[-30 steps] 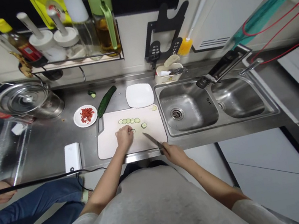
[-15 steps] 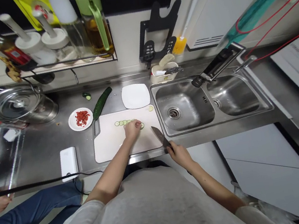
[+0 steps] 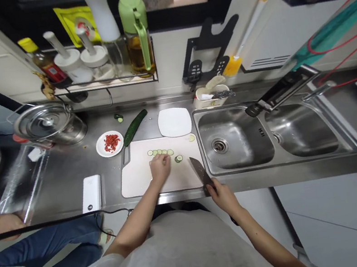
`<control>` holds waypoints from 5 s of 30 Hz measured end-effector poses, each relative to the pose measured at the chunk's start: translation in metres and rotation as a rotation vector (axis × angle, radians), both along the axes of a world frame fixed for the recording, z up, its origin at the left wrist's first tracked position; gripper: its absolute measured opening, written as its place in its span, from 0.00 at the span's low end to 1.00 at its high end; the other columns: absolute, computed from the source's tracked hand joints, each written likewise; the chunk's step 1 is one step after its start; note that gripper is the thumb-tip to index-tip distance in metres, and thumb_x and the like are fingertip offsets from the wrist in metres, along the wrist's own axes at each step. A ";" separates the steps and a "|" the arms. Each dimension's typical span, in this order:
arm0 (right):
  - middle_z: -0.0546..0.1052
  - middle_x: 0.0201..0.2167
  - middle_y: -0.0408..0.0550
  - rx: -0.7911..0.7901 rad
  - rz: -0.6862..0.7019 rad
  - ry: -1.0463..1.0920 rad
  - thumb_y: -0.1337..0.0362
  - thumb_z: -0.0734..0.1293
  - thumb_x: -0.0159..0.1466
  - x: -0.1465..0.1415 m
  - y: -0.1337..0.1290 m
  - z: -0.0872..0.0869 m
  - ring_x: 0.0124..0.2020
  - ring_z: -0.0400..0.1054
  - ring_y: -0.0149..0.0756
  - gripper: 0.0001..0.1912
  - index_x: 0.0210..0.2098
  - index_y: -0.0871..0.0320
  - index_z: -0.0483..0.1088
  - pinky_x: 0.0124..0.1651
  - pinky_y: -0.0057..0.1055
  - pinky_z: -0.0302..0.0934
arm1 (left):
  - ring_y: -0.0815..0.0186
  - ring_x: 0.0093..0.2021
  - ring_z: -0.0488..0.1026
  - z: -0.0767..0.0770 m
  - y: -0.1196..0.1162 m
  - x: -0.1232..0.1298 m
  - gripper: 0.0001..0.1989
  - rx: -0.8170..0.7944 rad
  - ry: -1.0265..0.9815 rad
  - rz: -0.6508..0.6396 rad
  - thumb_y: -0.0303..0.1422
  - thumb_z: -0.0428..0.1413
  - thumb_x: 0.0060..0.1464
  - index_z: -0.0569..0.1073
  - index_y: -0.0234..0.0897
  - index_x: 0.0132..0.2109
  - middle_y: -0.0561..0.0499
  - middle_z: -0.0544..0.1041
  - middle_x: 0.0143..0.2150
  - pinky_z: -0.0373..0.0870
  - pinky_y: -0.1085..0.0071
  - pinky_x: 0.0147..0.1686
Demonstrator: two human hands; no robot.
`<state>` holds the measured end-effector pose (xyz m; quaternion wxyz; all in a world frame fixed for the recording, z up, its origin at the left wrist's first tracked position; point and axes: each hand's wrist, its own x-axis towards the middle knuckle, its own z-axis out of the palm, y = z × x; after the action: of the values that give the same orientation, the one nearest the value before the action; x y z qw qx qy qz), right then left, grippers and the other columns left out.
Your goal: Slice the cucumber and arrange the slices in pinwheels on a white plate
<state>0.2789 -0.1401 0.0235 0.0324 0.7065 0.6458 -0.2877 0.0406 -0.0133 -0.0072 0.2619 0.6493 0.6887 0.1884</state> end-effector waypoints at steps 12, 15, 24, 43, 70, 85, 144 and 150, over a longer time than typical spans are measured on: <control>0.79 0.32 0.54 0.082 0.029 0.083 0.55 0.50 0.68 -0.003 0.008 -0.011 0.34 0.74 0.44 0.23 0.54 0.62 0.63 0.35 0.31 0.57 | 0.54 0.53 0.65 -0.007 0.032 -0.061 0.14 -0.046 0.203 0.169 0.33 0.51 0.58 0.73 0.46 0.51 0.44 0.69 0.50 0.58 0.59 0.51; 0.79 0.32 0.54 0.083 0.032 0.086 0.55 0.50 0.68 -0.004 0.008 -0.012 0.34 0.73 0.44 0.22 0.52 0.62 0.64 0.34 0.31 0.57 | 0.55 0.51 0.66 -0.006 0.032 -0.062 0.10 -0.043 0.182 0.169 0.32 0.53 0.57 0.73 0.44 0.46 0.46 0.71 0.48 0.58 0.60 0.50; 0.78 0.31 0.51 0.054 0.049 0.065 0.58 0.51 0.69 -0.014 0.013 -0.003 0.33 0.72 0.42 0.18 0.50 0.61 0.63 0.32 0.28 0.55 | 0.66 0.37 0.73 -0.004 0.003 -0.050 0.06 -0.187 -0.062 0.164 0.34 0.54 0.55 0.73 0.44 0.40 0.55 0.78 0.35 0.61 0.68 0.42; 0.77 0.35 0.54 -0.130 0.350 -0.145 0.65 0.51 0.69 -0.080 0.047 0.039 0.38 0.72 0.42 0.13 0.51 0.59 0.58 0.35 0.30 0.55 | 0.56 0.48 0.69 -0.011 -0.031 -0.041 0.15 -0.021 0.134 0.013 0.40 0.58 0.52 0.75 0.45 0.47 0.47 0.75 0.44 0.59 0.59 0.48; 0.77 0.39 0.57 -0.218 0.399 -0.191 0.69 0.52 0.67 -0.096 0.056 0.038 0.42 0.72 0.42 0.16 0.53 0.60 0.58 0.40 0.32 0.60 | 0.58 0.49 0.68 -0.018 -0.033 -0.041 0.11 0.005 0.050 0.046 0.37 0.54 0.56 0.76 0.42 0.44 0.47 0.75 0.43 0.59 0.62 0.49; 0.77 0.40 0.59 -0.200 0.396 -0.219 0.72 0.54 0.67 -0.108 0.051 0.031 0.43 0.73 0.42 0.17 0.55 0.59 0.56 0.41 0.32 0.63 | 0.58 0.49 0.68 -0.019 -0.033 -0.039 0.10 -0.004 0.046 0.061 0.36 0.53 0.57 0.76 0.42 0.44 0.47 0.75 0.44 0.59 0.61 0.49; 0.75 0.30 0.48 -0.072 0.002 0.110 0.63 0.55 0.68 0.000 0.002 0.014 0.34 0.70 0.39 0.15 0.52 0.60 0.61 0.35 0.27 0.52 | 0.68 0.35 0.72 0.007 -0.007 -0.008 0.06 -0.144 -0.179 0.020 0.32 0.55 0.53 0.74 0.41 0.39 0.55 0.77 0.33 0.62 0.69 0.43; 0.76 0.31 0.48 -0.029 -0.023 0.119 0.63 0.55 0.67 0.010 0.004 0.011 0.33 0.70 0.39 0.17 0.53 0.59 0.63 0.36 0.28 0.54 | 0.66 0.39 0.73 0.013 0.014 0.026 0.08 -0.163 -0.199 -0.097 0.31 0.54 0.53 0.76 0.41 0.39 0.54 0.78 0.35 0.61 0.65 0.49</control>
<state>0.2891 -0.1365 0.0349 0.0009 0.6950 0.6340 -0.3391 0.0667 0.0004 0.0058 0.3897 0.6364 0.6402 0.1826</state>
